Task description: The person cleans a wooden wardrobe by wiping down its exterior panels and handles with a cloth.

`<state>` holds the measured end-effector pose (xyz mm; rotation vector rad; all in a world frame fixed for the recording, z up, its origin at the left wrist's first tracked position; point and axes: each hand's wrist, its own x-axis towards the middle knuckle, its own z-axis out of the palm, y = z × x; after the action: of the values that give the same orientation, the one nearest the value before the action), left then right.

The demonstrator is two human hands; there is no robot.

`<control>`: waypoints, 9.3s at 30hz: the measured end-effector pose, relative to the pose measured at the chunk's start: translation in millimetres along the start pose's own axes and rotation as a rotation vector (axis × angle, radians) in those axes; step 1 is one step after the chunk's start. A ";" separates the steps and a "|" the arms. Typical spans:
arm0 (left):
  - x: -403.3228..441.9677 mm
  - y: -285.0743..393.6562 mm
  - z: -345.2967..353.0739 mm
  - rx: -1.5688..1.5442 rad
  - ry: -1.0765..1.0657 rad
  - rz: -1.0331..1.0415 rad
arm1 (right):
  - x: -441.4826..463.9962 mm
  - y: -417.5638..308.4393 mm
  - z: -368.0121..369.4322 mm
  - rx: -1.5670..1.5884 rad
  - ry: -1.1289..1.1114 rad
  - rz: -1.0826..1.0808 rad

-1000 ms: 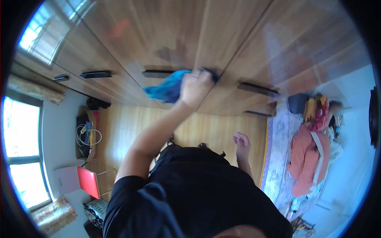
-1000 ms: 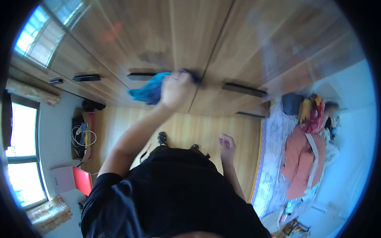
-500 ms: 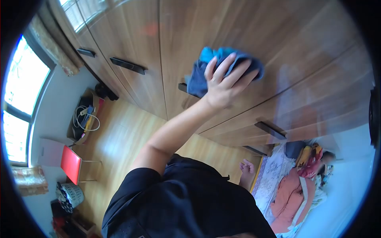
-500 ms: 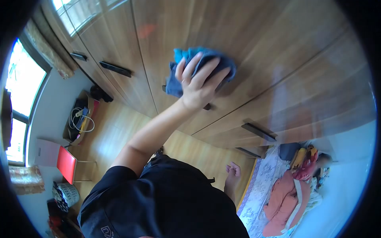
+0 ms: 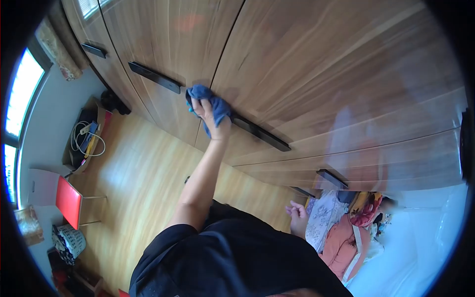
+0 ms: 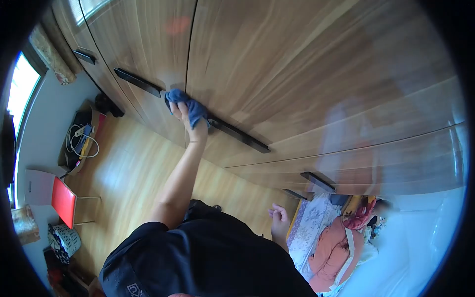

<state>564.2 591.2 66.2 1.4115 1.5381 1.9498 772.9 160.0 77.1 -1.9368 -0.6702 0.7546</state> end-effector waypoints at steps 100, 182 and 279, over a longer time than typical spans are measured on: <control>129.6 -209.4 -35.6 -0.176 0.397 -0.931 | 61.9 -129.7 181.2 -0.429 -0.545 -0.067; 174.7 -251.8 -119.9 0.305 0.030 -0.415 | 76.5 -168.4 257.2 -0.424 -0.687 -0.121; -1130.6 329.9 -900.2 0.835 1.147 -2.172 | -884.6 -93.1 44.4 1.511 -2.774 0.607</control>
<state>485.5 -867.7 -184.4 -1.5080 2.2537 0.3103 139.7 -404.7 348.0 -1.4983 0.3089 -2.8800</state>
